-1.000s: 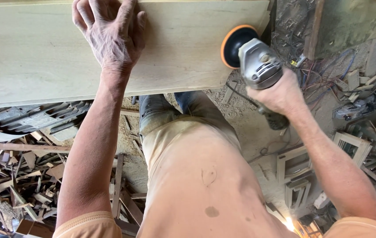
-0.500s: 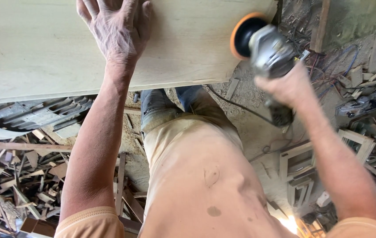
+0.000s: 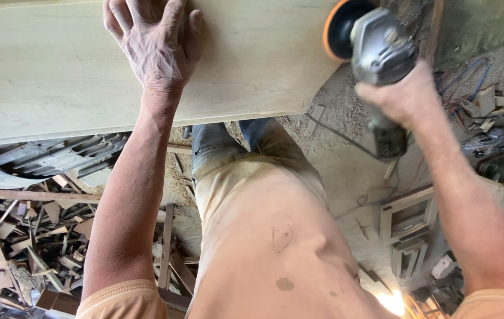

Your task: The person uses an angle grinder with a sanding disc to smooth the surface of a rectangular wooden board. They hold the board with one hand and move the grinder across the surface in a consistent pattern, then place the board on a workbench.

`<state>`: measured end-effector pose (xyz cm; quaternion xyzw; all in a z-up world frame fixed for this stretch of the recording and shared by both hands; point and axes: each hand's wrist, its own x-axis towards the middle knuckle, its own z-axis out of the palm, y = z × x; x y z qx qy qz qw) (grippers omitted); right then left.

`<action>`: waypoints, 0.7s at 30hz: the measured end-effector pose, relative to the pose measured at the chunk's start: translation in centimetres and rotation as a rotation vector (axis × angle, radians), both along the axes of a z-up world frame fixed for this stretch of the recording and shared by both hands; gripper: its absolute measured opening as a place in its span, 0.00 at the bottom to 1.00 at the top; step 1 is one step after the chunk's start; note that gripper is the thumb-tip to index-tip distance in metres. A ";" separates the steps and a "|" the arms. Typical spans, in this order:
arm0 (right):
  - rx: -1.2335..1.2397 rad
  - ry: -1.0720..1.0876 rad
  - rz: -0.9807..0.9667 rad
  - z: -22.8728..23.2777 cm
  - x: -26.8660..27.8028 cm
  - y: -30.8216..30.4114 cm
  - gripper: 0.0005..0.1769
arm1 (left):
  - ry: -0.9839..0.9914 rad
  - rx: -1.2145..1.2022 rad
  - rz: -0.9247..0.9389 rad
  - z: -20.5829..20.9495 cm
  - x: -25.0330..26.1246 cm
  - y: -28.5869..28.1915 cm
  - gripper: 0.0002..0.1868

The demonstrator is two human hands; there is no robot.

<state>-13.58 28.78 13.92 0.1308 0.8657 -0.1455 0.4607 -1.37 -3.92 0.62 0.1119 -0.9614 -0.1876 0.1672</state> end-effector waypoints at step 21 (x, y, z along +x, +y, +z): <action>0.106 -0.125 0.043 1.4 -1.3 -3.0 0.26 | 0.061 0.054 0.007 0.4 -0.2 0.2 0.19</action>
